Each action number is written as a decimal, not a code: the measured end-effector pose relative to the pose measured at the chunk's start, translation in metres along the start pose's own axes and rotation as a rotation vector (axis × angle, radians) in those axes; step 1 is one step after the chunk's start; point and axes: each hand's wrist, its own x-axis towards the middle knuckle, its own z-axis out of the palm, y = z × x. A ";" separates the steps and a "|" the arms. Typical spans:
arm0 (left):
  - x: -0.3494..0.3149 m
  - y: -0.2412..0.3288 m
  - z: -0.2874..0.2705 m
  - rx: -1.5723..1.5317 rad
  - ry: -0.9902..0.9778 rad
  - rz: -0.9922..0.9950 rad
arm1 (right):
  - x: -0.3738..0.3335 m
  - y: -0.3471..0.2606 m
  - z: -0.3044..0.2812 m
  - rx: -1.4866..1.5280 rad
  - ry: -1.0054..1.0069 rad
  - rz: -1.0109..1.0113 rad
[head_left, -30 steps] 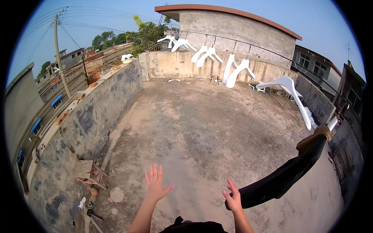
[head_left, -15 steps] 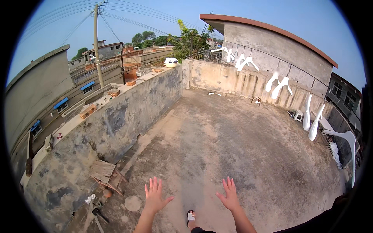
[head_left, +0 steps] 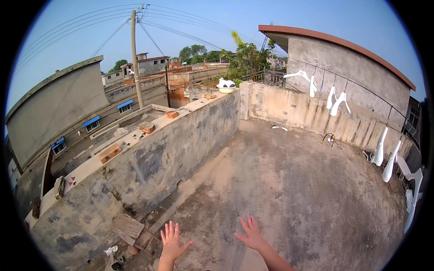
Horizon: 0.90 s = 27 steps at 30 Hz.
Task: The person walks onto a rooftop terrace carrying a bundle of white plastic hangers. They hang the hangers on a clothesline strung across the roof. The person then picks up a dark-colored shirt from a basin, unfolds it, places it on a hanger, and hangs the shirt on the line.
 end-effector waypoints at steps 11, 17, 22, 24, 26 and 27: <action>0.292 -0.066 0.025 -0.023 -0.106 0.042 | 0.215 0.091 -0.005 0.003 0.215 0.201; 0.459 -0.024 0.028 -0.068 -0.123 0.291 | 0.316 0.123 -0.044 0.025 0.437 0.239; 0.573 -0.009 0.053 -0.041 -0.103 0.368 | 0.388 0.186 -0.055 0.003 0.444 0.400; 0.618 -0.005 0.071 -0.052 -0.108 0.358 | 0.427 0.220 -0.061 -0.042 0.462 0.384; 0.664 0.004 0.074 -0.049 -0.123 0.332 | 0.473 0.252 -0.069 -0.069 0.462 0.373; 0.685 0.008 0.079 -0.046 -0.118 0.322 | 0.494 0.270 -0.073 -0.083 0.450 0.379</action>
